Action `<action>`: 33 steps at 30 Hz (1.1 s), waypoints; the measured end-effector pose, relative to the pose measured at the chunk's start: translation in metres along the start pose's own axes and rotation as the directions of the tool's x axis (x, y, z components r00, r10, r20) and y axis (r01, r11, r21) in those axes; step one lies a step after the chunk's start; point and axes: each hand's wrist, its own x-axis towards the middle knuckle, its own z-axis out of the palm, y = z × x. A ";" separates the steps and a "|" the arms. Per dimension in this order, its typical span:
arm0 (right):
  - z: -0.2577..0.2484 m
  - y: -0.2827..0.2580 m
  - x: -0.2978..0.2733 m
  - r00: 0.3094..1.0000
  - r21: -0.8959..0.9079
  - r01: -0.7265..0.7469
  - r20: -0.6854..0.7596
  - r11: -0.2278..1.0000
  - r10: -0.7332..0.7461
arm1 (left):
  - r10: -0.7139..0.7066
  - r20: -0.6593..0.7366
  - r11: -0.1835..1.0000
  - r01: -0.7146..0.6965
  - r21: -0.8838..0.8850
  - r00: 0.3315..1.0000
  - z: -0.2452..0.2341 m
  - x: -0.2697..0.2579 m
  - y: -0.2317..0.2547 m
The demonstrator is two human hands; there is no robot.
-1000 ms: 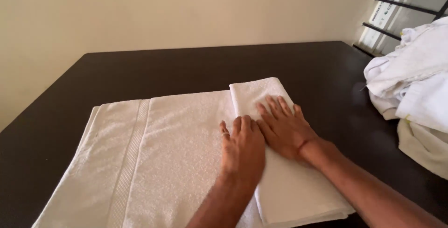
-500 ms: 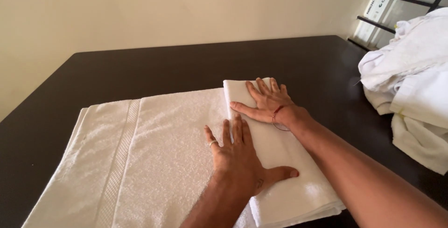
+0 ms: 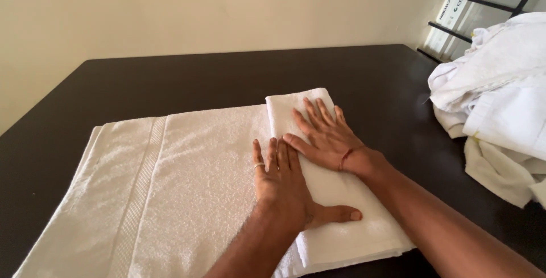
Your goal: The person folds a white towel on a dark table. They smooth the fabric, fold the towel in half lengthwise, then fold it again to create a smaller rectangle. Finally, they fold the towel into thirds and roll it into a compact bundle.
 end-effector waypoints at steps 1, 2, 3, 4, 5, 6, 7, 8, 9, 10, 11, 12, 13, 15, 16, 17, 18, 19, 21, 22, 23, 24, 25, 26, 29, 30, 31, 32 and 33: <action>-0.003 -0.001 -0.008 1.000 0.026 0.014 0.026 1.000 -0.015 | 0.006 0.022 1.000 -0.006 -0.001 1.000 -0.001 0.000 0.001; -0.003 -0.003 -0.017 1.000 0.025 0.011 0.026 1.000 -0.011 | 0.010 0.022 1.000 -0.010 -0.002 1.000 -0.002 -0.002 0.001; -0.004 -0.005 -0.026 0.999 0.014 0.025 0.039 1.000 -0.026 | -0.007 0.036 1.000 0.006 0.018 0.999 -0.003 -0.003 0.002; -0.004 -0.007 -0.035 0.998 0.003 0.040 0.052 0.999 -0.040 | -0.024 0.050 0.999 0.022 0.038 0.998 -0.004 -0.005 0.002; -0.004 -0.007 -0.045 0.998 0.003 0.037 0.051 0.999 -0.037 | -0.021 0.049 0.999 0.019 0.040 0.999 -0.005 -0.006 0.002; -0.003 -0.007 -0.056 0.994 -0.037 0.103 0.050 0.994 -0.101 | -0.015 0.056 0.998 0.011 0.065 0.998 -0.007 -0.007 0.003; -0.003 -0.007 -0.066 0.985 -0.076 0.169 0.052 0.983 -0.165 | -0.010 0.065 0.996 0.004 0.089 0.998 -0.008 -0.008 0.003; -0.009 -0.010 -0.078 0.985 -0.077 0.167 0.053 0.983 -0.163 | -0.007 0.065 0.996 0.001 0.089 0.998 -0.008 -0.005 0.003; -0.016 -0.014 -0.090 0.979 -0.120 0.198 0.071 0.973 -0.191 | 0.003 0.115 0.993 -0.017 0.120 0.993 -0.007 -0.003 0.003; -0.022 -0.018 -0.102 0.972 -0.162 0.230 0.090 0.960 -0.218 | 0.011 0.164 0.988 -0.036 0.151 0.986 -0.006 -0.001 0.002; -0.025 -0.020 -0.109 0.971 -0.160 0.234 0.093 0.959 -0.221 | 0.008 0.167 0.988 -0.034 0.149 0.986 0.007 0.011 -0.001; -0.029 -0.022 -0.117 0.973 -0.109 0.206 0.127 0.973 -0.192 | -0.011 0.113 0.967 -0.018 0.253 0.994 0.020 0.023 -0.004; -0.032 -0.024 -0.124 0.974 -0.060 0.173 0.160 0.983 -0.162 | -0.022 0.054 0.934 0.002 0.357 0.998 0.031 0.036 -0.007; -0.028 -0.020 -0.137 0.973 -0.035 0.215 0.093 0.976 -0.211 | -0.043 0.078 0.948 0.017 0.316 0.996 0.018 0.025 -0.004; -0.026 -0.018 -0.144 0.967 -0.016 0.256 0.025 0.967 -0.255 | -0.061 0.102 0.961 0.031 0.275 0.993 0.011 0.020 -0.002; -0.026 -0.018 -0.149 0.966 -0.014 0.256 0.025 0.967 -0.256 | -0.062 0.103 0.961 0.031 0.276 0.993 0.004 0.014 -0.001; -0.026 -0.018 -0.154 0.964 0.023 0.267 -0.021 0.963 -0.266 | -0.063 0.133 0.973 0.031 0.228 0.989 -0.003 0.008 0.000; -0.026 -0.018 -0.159 0.960 0.060 0.276 -0.066 0.959 -0.272 | -0.059 0.164 0.983 0.029 0.179 0.985 -0.010 0.002 0.001; -0.021 -0.012 -0.161 0.967 0.048 0.246 -0.076 0.968 -0.242 | -0.059 0.178 0.988 0.032 0.150 0.982 -0.014 -0.002 0.003; -0.019 -0.009 -0.162 0.973 0.035 0.217 -0.088 0.975 -0.213 | -0.060 0.191 0.992 0.038 0.120 0.980 -0.016 -0.005 0.004; -0.014 -0.003 -0.156 0.973 0.035 0.218 -0.090 0.975 -0.214 | -0.061 0.189 0.992 0.039 0.121 0.980 -0.015 -0.005 0.004; -0.008 0.002 -0.150 0.968 0.032 0.241 -0.084 0.970 -0.238 | -0.040 0.170 0.993 0.020 0.119 0.985 -0.013 -0.005 0.004; -0.003 0.008 -0.144 0.961 0.028 0.268 -0.075 0.963 -0.266 | -0.020 0.151 0.994 0.003 0.113 0.988 -0.011 -0.006 0.004; -0.001 0.011 -0.133 0.960 0.028 0.272 -0.075 0.962 -0.269 | -0.024 0.151 0.994 0.007 0.112 0.988 -0.010 -0.008 0.005; 0.005 0.022 -0.094 0.973 -0.102 0.232 0.018 0.967 -0.231 | 0.016 0.076 0.986 -0.028 0.167 0.997 0.000 -0.006 0.009; 0.007 0.024 -0.078 0.987 -0.029 0.161 0.035 0.987 -0.160 | 0.078 -0.005 0.980 -0.076 0.183 0.997 0.008 -0.002 0.009; 0.009 0.027 -0.062 0.995 0.042 0.083 0.056 0.996 -0.086 | 0.145 -0.088 0.971 -0.125 0.206 0.986 0.014 0.003 0.011; 0.017 0.033 -0.044 0.995 0.041 0.079 0.054 0.996 -0.081 | 0.149 -0.088 0.970 -0.128 0.208 0.985 0.017 0.006 0.011; 0.025 0.039 -0.025 0.998 0.072 0.047 0.030 0.996 -0.049 | 0.164 -0.096 0.980 -0.151 0.131 0.982 0.021 0.009 0.010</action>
